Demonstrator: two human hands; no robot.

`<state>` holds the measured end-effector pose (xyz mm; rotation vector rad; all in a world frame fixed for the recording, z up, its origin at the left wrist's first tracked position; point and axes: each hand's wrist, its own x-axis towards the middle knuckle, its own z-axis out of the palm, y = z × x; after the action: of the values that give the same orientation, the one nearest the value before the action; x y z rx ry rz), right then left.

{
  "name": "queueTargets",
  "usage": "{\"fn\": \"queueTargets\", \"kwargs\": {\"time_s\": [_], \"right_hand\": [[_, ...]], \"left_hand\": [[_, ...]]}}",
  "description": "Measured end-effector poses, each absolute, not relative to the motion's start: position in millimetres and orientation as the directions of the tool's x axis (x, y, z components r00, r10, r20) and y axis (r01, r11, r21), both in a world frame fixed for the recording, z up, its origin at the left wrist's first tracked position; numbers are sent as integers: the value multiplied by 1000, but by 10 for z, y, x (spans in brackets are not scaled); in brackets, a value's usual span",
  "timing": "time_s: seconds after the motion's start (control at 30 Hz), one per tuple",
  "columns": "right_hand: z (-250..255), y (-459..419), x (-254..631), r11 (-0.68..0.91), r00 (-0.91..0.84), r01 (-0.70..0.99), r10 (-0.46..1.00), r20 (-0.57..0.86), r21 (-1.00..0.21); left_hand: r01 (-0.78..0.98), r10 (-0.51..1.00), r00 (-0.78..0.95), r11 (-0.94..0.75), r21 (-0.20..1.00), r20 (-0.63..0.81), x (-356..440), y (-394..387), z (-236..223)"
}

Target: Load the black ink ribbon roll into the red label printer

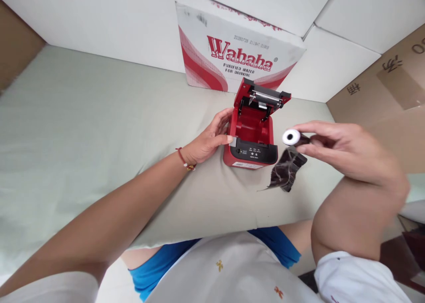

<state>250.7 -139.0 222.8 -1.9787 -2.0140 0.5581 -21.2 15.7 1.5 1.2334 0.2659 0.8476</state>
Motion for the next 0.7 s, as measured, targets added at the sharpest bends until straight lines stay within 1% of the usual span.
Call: {"fn": "queueTargets", "kwargs": {"time_s": [0.07, 0.1, 0.2, 0.3, 0.37, 0.43, 0.5, 0.57, 0.63, 0.7], "right_hand": [[2086, -1184, 2327, 3, -66, 882, 991, -117, -472], [2000, -1078, 2233, 8, -71, 886, 991, -117, -464], [1767, -804, 1988, 44, -79, 934, 993, -83, -354], [1632, -616, 1841, 33, -57, 978, 992, -112, -206], [1592, -530, 1789, 23, -43, 990, 989, -144, -138], [1570, -461, 1758, 23, -38, 996, 985, -167, -87], [1554, -402, 1741, 10, -17, 999, 984, -177, -41], [1536, -357, 1737, -7, 5, 1000, 983, -183, -12], [1519, -342, 1745, -9, 6, 1000, 984, -177, -14], [1515, -377, 1758, 14, -24, 998, 989, -147, -64]], "left_hand": [[-406, 691, 676, 58, 912, 257, -204, 152, 7], [-397, 690, 675, 43, 917, 261, -201, 147, -1], [-348, 704, 654, -43, 936, 276, -206, 103, -27], [-226, 774, 531, -263, 938, 345, -238, -8, -12], [-104, 795, 389, -463, 880, 465, -263, -119, 23], [2, 746, 312, -619, 785, 588, -271, -244, 58], [49, 655, 340, -729, 683, 675, -254, -364, 70], [24, 546, 424, -804, 594, 723, -215, -458, 55], [1, 465, 516, -840, 543, 719, -176, -511, 24], [0, 431, 585, -847, 532, 687, -153, -520, -4]]}}
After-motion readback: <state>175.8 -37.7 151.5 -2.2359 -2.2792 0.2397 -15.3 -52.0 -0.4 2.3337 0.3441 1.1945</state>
